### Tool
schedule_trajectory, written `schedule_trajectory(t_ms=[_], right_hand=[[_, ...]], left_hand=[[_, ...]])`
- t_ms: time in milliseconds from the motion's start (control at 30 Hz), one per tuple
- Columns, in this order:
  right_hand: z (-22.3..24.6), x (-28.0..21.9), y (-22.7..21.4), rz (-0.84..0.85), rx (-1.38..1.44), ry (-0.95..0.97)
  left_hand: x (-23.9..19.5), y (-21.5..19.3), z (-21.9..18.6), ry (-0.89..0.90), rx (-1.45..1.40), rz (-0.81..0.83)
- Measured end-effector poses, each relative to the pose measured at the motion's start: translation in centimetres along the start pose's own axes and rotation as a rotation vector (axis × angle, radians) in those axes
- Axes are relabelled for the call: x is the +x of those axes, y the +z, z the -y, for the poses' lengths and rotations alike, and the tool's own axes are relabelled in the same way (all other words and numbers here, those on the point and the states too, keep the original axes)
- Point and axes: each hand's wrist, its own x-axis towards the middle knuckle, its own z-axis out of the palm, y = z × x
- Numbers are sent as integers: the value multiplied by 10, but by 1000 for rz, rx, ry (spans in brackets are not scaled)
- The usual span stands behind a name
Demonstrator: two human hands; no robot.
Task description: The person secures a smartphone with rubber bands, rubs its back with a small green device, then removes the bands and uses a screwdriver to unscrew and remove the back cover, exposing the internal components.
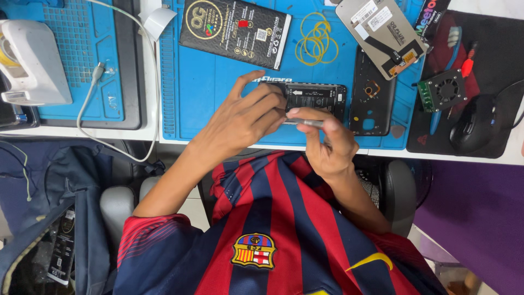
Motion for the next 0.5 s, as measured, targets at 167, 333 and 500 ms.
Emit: schedule_trajectory(t_ms=[167, 333, 500], right_hand=[[-10, 3, -1, 63, -64, -37], [-14, -2, 2, 64, 42, 85], [-15, -5, 1, 96, 42, 78]], left_hand=[[-1, 3, 5, -46, -81, 37], [-8, 2, 12, -179, -160, 35], [-13, -4, 16, -235, -200, 75]])
